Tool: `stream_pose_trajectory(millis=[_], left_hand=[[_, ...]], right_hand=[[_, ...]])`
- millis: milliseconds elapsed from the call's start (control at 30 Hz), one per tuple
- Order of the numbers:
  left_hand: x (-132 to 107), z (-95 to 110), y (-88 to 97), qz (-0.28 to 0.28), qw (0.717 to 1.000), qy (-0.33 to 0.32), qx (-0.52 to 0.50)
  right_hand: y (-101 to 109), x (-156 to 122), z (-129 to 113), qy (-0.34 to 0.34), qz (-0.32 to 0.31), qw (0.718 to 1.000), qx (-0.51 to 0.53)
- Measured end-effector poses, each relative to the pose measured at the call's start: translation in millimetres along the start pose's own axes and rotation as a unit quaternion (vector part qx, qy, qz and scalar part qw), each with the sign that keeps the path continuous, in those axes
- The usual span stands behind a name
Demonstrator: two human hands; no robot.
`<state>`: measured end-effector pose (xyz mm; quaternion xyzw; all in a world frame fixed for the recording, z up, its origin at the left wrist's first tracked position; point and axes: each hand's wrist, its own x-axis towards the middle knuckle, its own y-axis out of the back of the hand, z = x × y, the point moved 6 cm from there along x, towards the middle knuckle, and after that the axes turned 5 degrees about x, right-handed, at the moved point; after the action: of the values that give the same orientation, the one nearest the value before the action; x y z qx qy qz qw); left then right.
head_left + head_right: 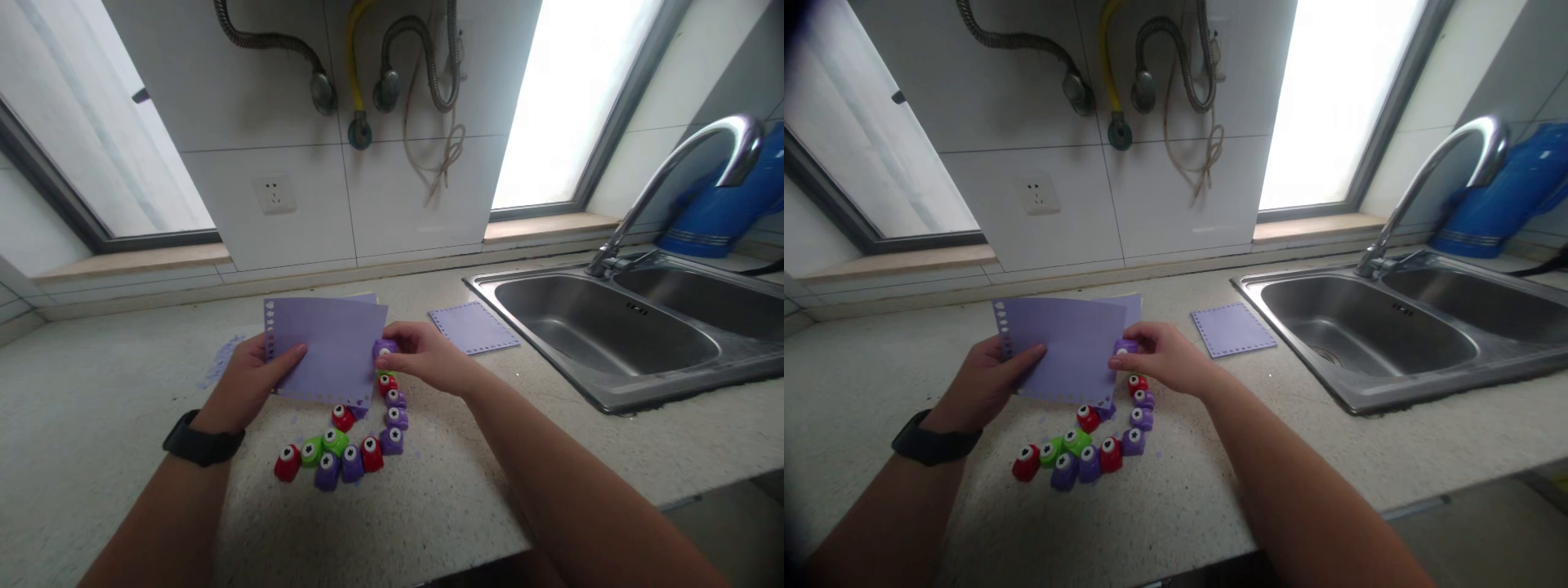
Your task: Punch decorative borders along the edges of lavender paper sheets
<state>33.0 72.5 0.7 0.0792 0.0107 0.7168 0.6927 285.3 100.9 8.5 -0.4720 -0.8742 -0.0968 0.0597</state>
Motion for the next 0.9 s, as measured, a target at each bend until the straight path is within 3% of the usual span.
stream_pose_trajectory(millis=[567,900], left_hand=[[0,-3,-6.3,-0.018,0.996,0.042,-0.070],[1,-1,-8.9,0.004,0.993,0.051,-0.111]], right_hand=[[-15,-1,18,-0.091,-0.058,0.994,0.031],[-26,-4,22,-0.122,-0.093,0.986,0.058]])
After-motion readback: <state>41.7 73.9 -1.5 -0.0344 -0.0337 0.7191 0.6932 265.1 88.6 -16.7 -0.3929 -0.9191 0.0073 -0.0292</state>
